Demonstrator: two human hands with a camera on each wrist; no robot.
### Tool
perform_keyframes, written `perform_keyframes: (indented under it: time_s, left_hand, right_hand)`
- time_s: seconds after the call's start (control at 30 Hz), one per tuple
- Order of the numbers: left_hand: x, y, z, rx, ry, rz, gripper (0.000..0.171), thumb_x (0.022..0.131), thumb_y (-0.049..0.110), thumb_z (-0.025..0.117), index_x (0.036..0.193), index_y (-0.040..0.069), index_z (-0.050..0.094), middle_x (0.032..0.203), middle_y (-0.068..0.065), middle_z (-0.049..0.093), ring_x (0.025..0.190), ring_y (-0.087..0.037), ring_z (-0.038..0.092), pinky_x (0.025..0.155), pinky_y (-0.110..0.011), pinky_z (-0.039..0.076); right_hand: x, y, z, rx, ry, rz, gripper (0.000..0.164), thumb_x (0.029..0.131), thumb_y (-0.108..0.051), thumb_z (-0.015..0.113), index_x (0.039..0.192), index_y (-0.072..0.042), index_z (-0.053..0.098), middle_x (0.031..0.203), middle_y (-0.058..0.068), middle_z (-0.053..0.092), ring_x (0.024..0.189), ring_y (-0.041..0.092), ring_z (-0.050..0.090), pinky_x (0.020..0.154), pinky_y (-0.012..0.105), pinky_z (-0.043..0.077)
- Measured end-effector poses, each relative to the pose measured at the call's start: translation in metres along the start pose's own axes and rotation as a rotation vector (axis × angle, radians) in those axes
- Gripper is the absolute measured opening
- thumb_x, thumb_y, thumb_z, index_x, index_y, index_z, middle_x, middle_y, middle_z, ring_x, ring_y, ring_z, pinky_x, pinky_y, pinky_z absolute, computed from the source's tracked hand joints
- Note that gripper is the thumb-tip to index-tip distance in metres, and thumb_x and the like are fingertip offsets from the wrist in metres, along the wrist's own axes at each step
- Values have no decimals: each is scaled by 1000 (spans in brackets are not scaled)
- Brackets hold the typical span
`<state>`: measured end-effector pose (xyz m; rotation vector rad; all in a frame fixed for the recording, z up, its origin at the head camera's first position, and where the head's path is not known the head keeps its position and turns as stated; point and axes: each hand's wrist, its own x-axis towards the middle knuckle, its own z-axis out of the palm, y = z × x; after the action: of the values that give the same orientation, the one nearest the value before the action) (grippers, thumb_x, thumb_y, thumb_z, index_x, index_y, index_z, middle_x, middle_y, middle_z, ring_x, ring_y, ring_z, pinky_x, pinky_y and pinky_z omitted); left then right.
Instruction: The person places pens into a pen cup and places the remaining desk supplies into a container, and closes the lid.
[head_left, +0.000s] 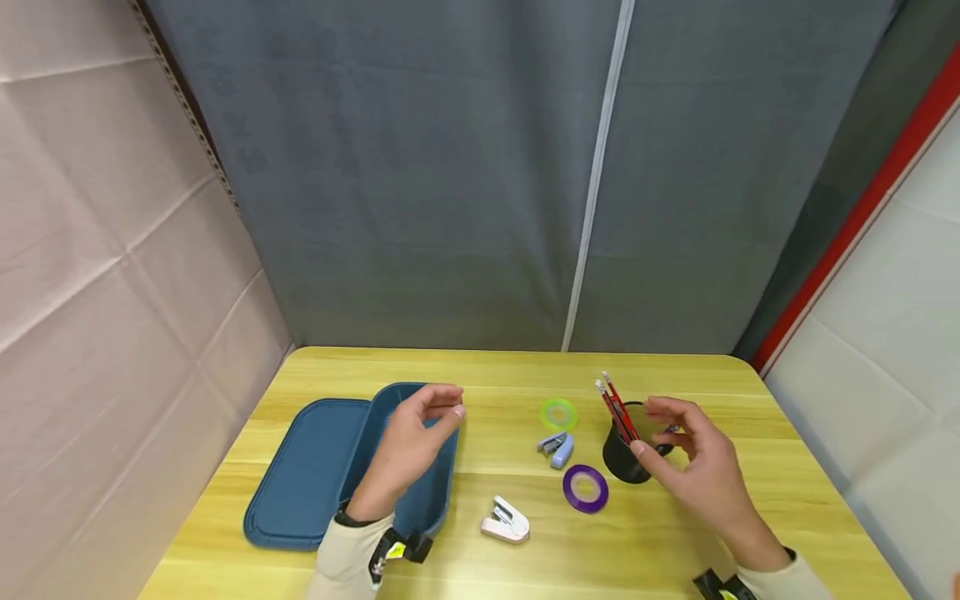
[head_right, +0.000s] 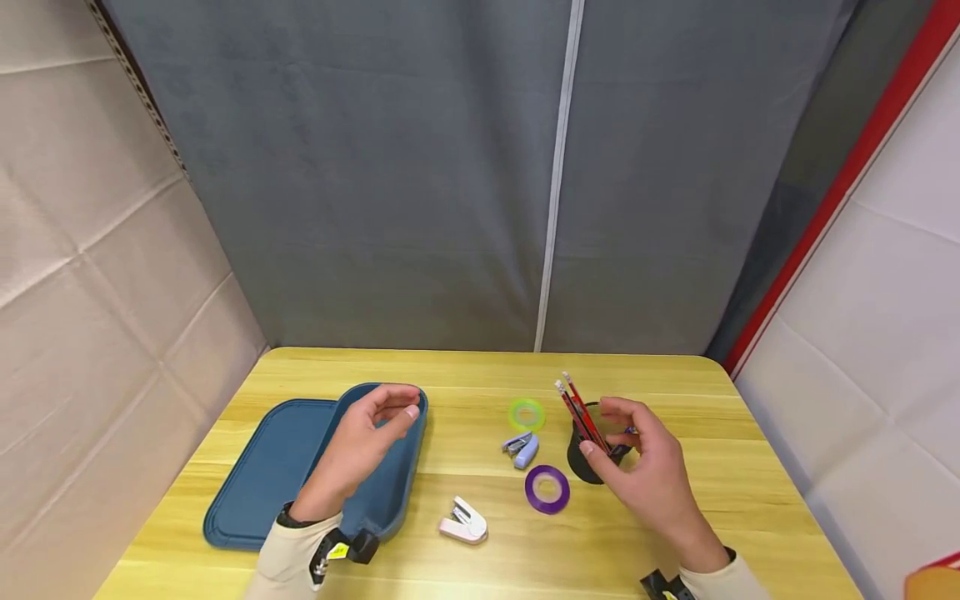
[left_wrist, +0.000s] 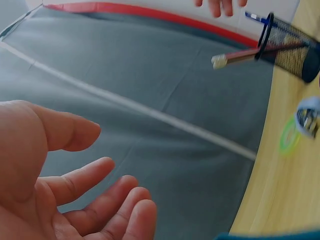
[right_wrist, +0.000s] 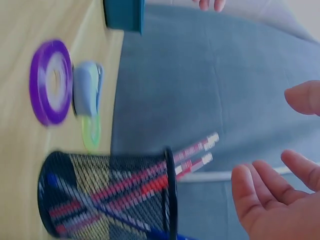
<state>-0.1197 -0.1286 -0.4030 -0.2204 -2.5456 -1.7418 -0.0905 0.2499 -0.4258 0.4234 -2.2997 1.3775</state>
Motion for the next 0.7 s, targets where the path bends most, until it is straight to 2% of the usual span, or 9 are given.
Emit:
perform_keyframes:
  time_s: [0.2,0.33,0.53,0.6,0.7]
  left_hand:
    - [-9,-15,-33,57,19,-81,39,103,37,71,140,26,65,140,-2,66,125,-23,62,103,-46,54]
    - [-14,-28,-53,101,55,-133,43,104,38,70,144,24,62,142,-5,66,127,-24,62,102,-46,54]
    - [-20,-49,-78,127,98,-204,45,106,36,66,146,16,61,146,-11,63,129,-27,62,103,-42,56]
    - [-23,-56,-84,135,112,-234,46,106,36,66,147,15,60,146,-13,63,129,-28,61,103,-41,56]
    - [-26,-67,-90,134,133,-278,47,107,34,64,149,12,58,146,-15,62,131,-29,60,105,-42,55]
  right_hand:
    - [0,-3,14,-15,-143,16,48,91,-6,83,135,-12,65,122,-2,70,105,4,67,80,23,61]
    - [-1,-2,21,-18,-225,43,45,92,-11,84,133,-16,67,120,1,71,103,1,66,79,28,63]
    - [-2,9,26,101,-409,161,47,95,-17,81,138,-6,64,131,17,69,108,6,70,82,30,64]
    - [-3,14,28,123,-450,196,50,96,-19,80,141,-5,62,134,20,68,110,9,71,83,30,64]
    - [-6,20,31,116,-480,206,52,97,-22,80,142,-5,62,135,23,67,114,21,72,86,30,64]
